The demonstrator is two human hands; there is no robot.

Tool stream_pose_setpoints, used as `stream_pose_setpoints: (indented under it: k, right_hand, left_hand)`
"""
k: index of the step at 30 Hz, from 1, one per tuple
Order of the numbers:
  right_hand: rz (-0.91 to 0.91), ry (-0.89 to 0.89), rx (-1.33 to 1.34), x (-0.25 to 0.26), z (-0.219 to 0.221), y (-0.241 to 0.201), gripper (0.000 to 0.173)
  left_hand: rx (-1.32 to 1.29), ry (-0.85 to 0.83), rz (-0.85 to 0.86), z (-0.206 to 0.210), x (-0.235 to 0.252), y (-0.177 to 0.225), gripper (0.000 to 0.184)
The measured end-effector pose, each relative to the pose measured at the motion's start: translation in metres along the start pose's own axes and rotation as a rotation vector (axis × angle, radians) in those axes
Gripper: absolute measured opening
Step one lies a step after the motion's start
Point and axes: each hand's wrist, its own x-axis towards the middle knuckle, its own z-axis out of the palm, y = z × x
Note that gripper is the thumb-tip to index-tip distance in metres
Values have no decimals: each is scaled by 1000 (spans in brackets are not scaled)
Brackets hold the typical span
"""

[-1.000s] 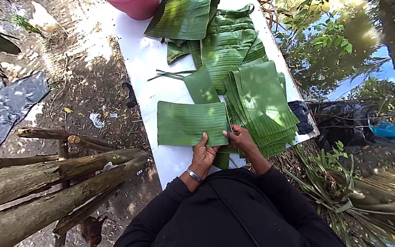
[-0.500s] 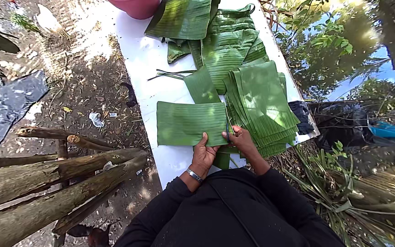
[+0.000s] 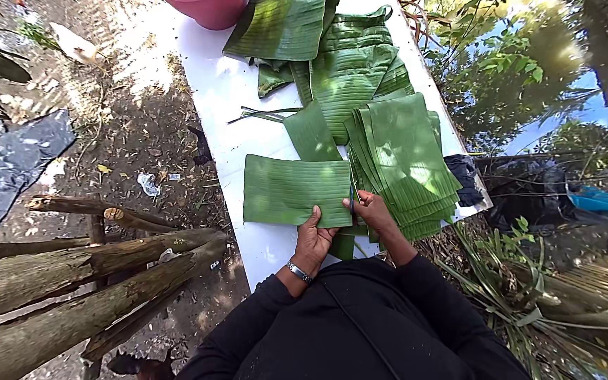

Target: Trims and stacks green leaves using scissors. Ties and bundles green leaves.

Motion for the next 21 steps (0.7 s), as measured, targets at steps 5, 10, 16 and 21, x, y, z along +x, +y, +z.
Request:
stream_pose_setpoints:
  k: [5, 10, 16, 21]
  right_hand:
    - [-32, -3, 8, 1, -1, 6, 19]
    - [-48, -16, 0, 2, -1, 7, 16]
    - [-35, -21, -53, 1, -3, -3, 16]
    - [-35, -30, -69, 4, -5, -8, 15]
  left_hand:
    - [-10, -4, 6, -1, 0, 0, 27]
    - [-7, -3, 7, -1, -1, 0, 27]
    - [15, 1, 6, -3, -4, 1, 27]
    - [31, -17, -1, -10, -8, 4, 27]
